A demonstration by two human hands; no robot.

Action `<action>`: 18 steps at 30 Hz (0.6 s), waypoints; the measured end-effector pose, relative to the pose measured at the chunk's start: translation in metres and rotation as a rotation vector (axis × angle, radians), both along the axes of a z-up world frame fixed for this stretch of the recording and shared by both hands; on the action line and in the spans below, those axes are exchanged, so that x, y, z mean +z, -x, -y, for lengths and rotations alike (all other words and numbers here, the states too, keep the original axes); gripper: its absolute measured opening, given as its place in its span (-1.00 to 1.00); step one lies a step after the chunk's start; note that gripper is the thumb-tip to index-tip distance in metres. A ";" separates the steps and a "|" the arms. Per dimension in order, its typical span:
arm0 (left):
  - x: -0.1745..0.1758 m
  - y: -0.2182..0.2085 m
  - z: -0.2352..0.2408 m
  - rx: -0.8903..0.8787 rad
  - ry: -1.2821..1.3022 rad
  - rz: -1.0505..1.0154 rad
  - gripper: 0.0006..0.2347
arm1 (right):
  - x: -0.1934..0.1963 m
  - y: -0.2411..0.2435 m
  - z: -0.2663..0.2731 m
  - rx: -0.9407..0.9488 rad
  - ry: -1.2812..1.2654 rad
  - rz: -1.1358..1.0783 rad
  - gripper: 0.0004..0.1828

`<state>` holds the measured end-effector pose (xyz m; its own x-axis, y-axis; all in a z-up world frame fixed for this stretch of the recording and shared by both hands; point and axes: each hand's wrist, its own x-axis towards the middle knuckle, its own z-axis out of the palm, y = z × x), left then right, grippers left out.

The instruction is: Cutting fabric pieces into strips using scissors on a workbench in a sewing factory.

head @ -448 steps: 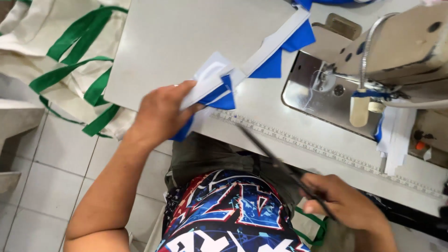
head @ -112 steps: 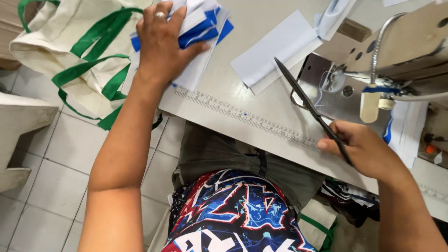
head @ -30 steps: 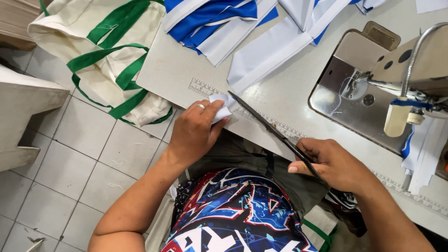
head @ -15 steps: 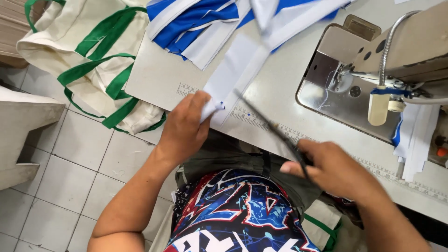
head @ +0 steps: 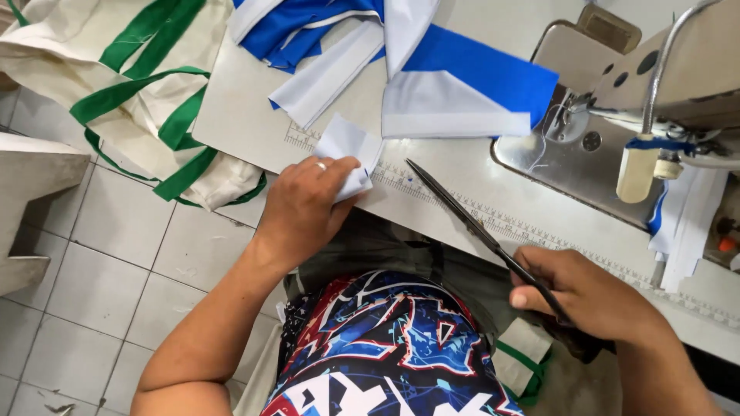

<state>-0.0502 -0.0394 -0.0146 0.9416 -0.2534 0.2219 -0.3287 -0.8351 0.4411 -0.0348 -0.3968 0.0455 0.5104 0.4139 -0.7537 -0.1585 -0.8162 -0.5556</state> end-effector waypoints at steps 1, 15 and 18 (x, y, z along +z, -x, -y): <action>0.000 0.002 -0.002 -0.017 0.008 0.022 -0.79 | -0.005 -0.007 -0.004 -0.007 -0.059 -0.011 -0.53; 0.003 0.005 -0.012 -0.053 0.060 0.043 -0.85 | 0.003 -0.033 -0.025 0.052 -0.138 0.134 -0.47; 0.002 0.007 -0.018 -0.068 0.087 0.014 -0.87 | 0.007 -0.027 -0.010 0.037 -0.106 0.121 -0.45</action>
<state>-0.0571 -0.0218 -0.0127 0.9195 -0.2959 0.2586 -0.3899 -0.7693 0.5060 -0.0078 -0.3864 0.0529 0.5782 0.5080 -0.6385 -0.0563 -0.7559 -0.6523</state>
